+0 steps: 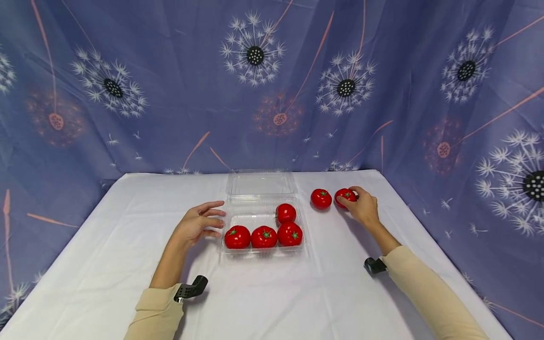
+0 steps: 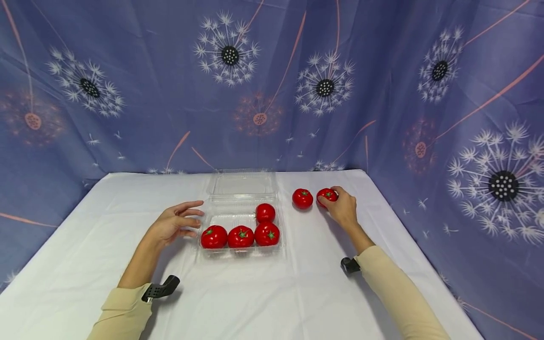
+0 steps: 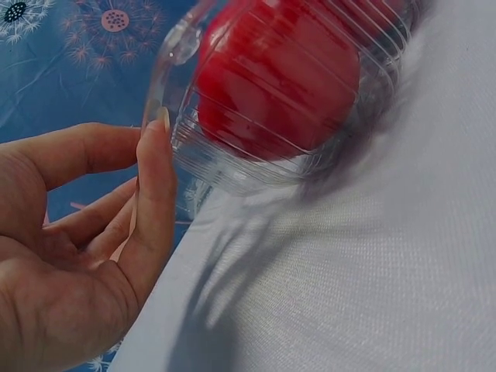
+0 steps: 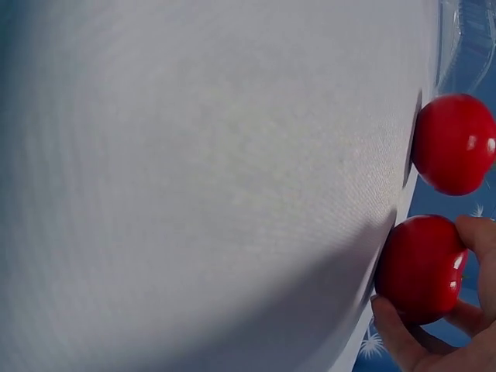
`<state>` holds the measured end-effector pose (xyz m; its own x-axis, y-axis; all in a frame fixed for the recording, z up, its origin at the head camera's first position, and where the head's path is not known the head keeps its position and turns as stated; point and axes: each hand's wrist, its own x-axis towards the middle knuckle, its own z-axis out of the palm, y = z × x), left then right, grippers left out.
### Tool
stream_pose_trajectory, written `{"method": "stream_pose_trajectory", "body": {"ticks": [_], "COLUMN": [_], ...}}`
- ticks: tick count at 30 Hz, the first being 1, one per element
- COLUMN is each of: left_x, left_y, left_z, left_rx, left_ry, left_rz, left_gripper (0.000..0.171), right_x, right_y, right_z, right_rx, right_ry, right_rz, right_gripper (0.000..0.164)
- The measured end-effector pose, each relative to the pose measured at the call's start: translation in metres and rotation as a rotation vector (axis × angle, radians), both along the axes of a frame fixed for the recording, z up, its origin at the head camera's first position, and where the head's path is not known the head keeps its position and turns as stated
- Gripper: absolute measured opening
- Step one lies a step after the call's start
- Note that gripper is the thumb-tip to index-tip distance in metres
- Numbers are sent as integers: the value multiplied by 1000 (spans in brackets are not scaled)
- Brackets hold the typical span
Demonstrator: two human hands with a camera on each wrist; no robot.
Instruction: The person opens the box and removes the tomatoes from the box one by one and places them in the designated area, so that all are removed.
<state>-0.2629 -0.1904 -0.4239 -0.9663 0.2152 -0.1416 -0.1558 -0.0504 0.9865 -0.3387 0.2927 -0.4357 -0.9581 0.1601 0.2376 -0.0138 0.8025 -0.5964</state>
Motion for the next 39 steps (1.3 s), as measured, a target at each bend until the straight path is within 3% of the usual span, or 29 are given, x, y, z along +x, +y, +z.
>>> {"method": "stream_pose_trajectory", "body": {"ticks": [16, 24, 39], "left_x": [-1, 1, -1], "left_y": [-3, 0, 0], "left_z": [0, 0, -2], "left_rx": [1, 0, 10], "left_ry": [1, -6, -14], "left_rz": [15, 1, 10], "left_gripper": [75, 73, 74], "right_x": [0, 3, 2], "right_y": [-5, -4, -5], "right_z": [1, 4, -1], "right_rx": [8, 16, 39], "right_ry": [3, -40, -7], "right_rz": [30, 10, 36], "right_gripper": [61, 61, 62]}}
